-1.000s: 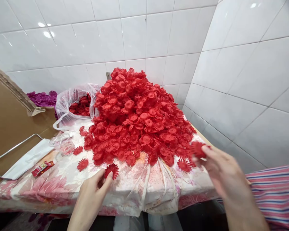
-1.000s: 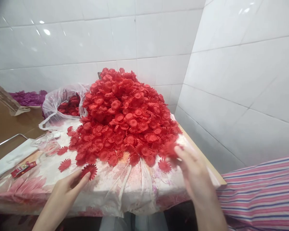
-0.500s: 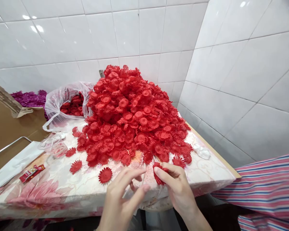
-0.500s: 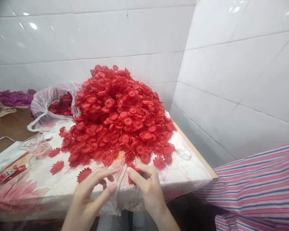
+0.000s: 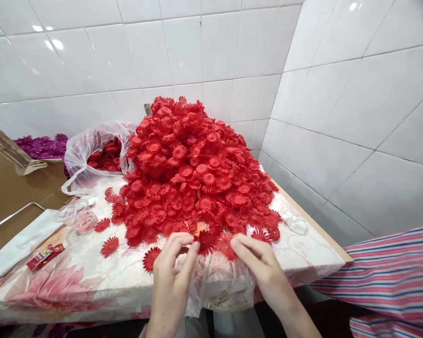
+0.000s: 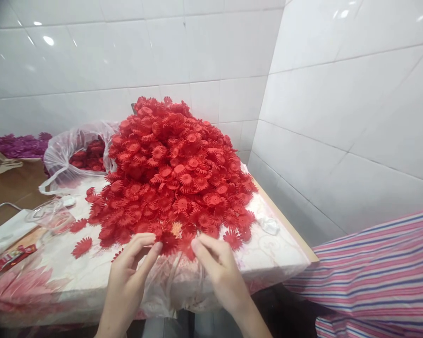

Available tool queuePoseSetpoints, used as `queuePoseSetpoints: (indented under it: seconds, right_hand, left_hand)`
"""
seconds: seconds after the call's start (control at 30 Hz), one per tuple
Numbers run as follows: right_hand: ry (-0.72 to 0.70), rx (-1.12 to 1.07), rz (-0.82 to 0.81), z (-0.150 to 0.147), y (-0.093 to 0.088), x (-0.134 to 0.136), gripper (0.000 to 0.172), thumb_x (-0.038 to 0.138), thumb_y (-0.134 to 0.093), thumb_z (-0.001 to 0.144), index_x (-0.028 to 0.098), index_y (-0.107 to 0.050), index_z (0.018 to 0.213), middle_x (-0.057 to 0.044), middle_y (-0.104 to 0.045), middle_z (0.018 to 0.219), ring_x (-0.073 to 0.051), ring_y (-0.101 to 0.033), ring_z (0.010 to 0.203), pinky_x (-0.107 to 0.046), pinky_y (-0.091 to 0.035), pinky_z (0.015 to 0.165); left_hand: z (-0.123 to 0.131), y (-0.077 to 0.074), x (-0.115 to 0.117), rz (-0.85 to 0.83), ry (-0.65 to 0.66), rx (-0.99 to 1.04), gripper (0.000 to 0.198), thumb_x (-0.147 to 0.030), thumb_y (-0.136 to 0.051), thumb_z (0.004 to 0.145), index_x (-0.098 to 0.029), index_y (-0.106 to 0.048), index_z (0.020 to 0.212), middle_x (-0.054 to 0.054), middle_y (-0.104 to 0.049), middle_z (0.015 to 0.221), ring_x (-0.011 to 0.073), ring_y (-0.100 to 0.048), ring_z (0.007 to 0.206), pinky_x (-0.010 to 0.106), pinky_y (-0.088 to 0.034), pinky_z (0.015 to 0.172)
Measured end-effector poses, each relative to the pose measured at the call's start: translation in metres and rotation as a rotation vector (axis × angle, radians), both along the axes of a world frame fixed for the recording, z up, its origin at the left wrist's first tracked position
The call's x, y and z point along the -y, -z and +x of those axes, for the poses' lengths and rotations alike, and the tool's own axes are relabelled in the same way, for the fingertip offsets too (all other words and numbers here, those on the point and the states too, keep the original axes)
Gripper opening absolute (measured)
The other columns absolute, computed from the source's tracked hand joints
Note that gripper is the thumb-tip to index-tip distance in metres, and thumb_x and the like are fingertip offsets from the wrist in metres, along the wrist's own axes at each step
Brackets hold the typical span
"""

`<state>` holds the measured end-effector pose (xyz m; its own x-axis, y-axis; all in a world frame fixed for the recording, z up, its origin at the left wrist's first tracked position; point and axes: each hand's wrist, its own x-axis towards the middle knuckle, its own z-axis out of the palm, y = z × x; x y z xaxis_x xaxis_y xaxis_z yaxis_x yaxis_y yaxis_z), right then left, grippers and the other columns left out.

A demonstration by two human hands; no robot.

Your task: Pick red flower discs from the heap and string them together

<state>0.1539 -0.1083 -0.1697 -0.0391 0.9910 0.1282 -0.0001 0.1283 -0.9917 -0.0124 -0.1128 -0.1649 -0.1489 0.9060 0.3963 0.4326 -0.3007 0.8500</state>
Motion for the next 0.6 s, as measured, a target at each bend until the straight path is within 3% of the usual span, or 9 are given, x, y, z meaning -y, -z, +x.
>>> queuePoseSetpoints:
  seconds: [0.1,0.23,0.33,0.4,0.5,0.53,0.6]
  right_hand:
    - [0.226,0.259,0.179,0.016,-0.005,-0.015,0.036,0.042,-0.046,0.089,0.020,-0.042,0.060,0.002,-0.040,0.058,-0.013,-0.037,0.054,-0.026,-0.029,0.052]
    - [0.519,0.796,0.371,0.029,-0.007,-0.039,0.037,0.048,-0.046,0.088,0.021,-0.049,0.063,-0.003,-0.046,0.063,-0.019,-0.043,0.064,-0.030,-0.028,0.057]
    - [0.710,0.907,0.450,0.022,-0.009,-0.039,0.035,0.050,-0.047,0.086,0.020,-0.050,0.069,-0.008,-0.051,0.070,-0.023,-0.045,0.071,-0.031,-0.030,0.057]
    - [0.598,0.805,0.468,0.010,-0.011,-0.029,0.031,0.045,-0.049,0.087,0.020,-0.048,0.068,-0.007,-0.051,0.069,-0.021,-0.047,0.069,-0.031,-0.034,0.060]
    - [0.070,0.575,0.318,-0.011,-0.012,-0.012,0.030,0.040,-0.051,0.087,0.020,-0.045,0.064,-0.001,-0.050,0.062,-0.015,-0.047,0.059,-0.026,-0.036,0.054]
    - [-0.021,0.516,0.261,-0.016,-0.011,-0.008,0.030,0.037,-0.049,0.088,0.020,-0.044,0.064,0.000,-0.050,0.062,-0.014,-0.047,0.057,-0.025,-0.036,0.053]
    - [-0.068,0.412,0.188,-0.022,-0.008,-0.004,0.029,0.034,-0.043,0.090,0.020,-0.043,0.065,0.000,-0.052,0.064,-0.014,-0.048,0.059,-0.025,-0.037,0.054]
  left_hand:
    - [-0.009,0.006,-0.003,0.001,-0.102,0.016,0.014,-0.032,-0.061,0.079,-0.018,-0.064,0.077,0.004,-0.063,0.083,0.0161,-0.061,0.076,0.022,-0.050,0.066]
    - [-0.011,0.012,-0.005,-0.016,-0.093,0.020,0.017,-0.035,-0.061,0.078,-0.018,-0.066,0.076,0.005,-0.065,0.083,0.0175,-0.062,0.078,0.023,-0.051,0.066]
    - [-0.001,0.014,-0.002,0.031,-0.101,-0.002,0.015,-0.032,-0.060,0.081,-0.019,-0.067,0.079,0.005,-0.066,0.082,0.0179,-0.062,0.080,0.025,-0.050,0.070]
    - [0.007,0.014,0.001,0.085,-0.117,-0.031,0.013,-0.028,-0.058,0.083,-0.020,-0.067,0.081,0.004,-0.066,0.082,0.0173,-0.062,0.081,0.026,-0.049,0.073]
    - [0.017,0.016,0.005,0.177,-0.088,-0.087,0.014,-0.021,-0.054,0.085,-0.022,-0.068,0.086,0.004,-0.065,0.086,0.0172,-0.062,0.084,0.026,-0.049,0.076]
    - [0.019,0.016,0.006,0.195,-0.060,-0.100,0.016,-0.020,-0.053,0.085,-0.022,-0.069,0.088,0.005,-0.066,0.090,0.0176,-0.063,0.087,0.027,-0.050,0.078]
    - [0.020,0.017,0.008,0.194,0.016,-0.119,0.019,-0.018,-0.053,0.085,-0.022,-0.069,0.095,0.006,-0.067,0.096,0.0188,-0.063,0.092,0.028,-0.051,0.081]
